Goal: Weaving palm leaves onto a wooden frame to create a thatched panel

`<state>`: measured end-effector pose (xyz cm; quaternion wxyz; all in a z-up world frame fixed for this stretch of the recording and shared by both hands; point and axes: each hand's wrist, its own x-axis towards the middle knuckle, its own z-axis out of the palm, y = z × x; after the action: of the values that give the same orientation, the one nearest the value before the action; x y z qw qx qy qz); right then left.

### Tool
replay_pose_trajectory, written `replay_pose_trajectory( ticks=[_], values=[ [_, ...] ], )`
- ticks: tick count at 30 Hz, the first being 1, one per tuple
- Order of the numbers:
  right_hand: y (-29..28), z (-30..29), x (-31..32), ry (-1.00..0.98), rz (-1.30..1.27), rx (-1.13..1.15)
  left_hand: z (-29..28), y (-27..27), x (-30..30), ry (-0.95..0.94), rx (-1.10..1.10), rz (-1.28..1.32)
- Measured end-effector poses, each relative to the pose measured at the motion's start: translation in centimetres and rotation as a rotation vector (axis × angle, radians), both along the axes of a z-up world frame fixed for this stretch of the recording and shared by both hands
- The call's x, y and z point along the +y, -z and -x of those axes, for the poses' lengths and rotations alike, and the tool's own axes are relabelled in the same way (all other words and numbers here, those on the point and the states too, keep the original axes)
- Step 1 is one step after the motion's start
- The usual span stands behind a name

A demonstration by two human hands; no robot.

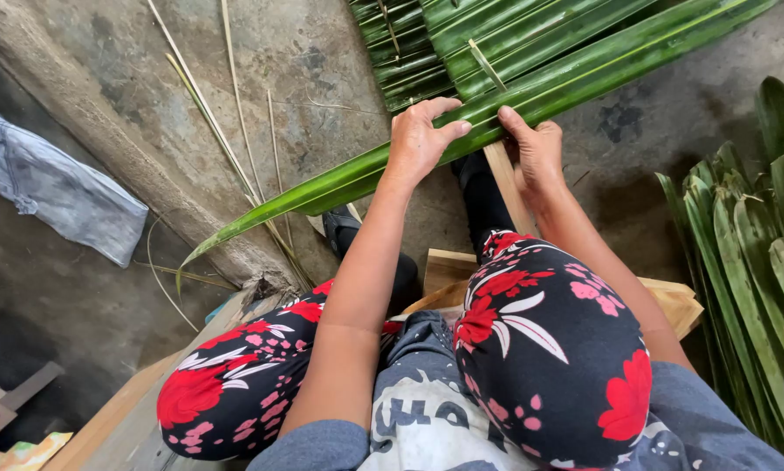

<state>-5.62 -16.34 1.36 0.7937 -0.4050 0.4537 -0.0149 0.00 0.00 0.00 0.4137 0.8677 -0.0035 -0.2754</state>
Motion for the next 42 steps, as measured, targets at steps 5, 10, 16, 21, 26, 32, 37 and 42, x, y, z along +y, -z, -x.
replay_pose_trajectory(
  ticks=[5,10,16,21,26,32,37,42],
  values=[
    [0.8,0.3,-0.5,-0.036,0.049,0.003,0.1,-1.8,-0.4,0.052,-0.128,-0.099],
    [2.5,1.0,-1.0,-0.026,-0.049,0.016,1.7,-2.6,-2.0,0.111,-0.517,-0.439],
    [1.7,1.0,-1.0,-0.021,0.004,0.073,4.6,-1.5,-4.6,0.06,-0.605,-0.716],
    [1.3,1.6,-0.4,0.061,0.078,-0.038,5.4,-2.4,-4.9,-0.037,-0.559,-0.499],
    [-1.0,1.0,0.2,0.164,0.022,-0.045,4.5,-3.7,-6.0,-0.24,-0.116,-0.184],
    [-4.2,0.4,0.5,0.291,-0.061,-0.017,4.7,-2.5,-7.9,-0.6,0.124,0.201],
    [3.4,3.0,-2.3,0.233,-0.018,0.096,5.0,0.0,-10.3,-0.797,0.144,0.375],
    [1.6,4.7,-3.8,0.146,-0.169,0.204,4.9,3.6,-11.1,-0.89,0.197,0.47]
  ],
)
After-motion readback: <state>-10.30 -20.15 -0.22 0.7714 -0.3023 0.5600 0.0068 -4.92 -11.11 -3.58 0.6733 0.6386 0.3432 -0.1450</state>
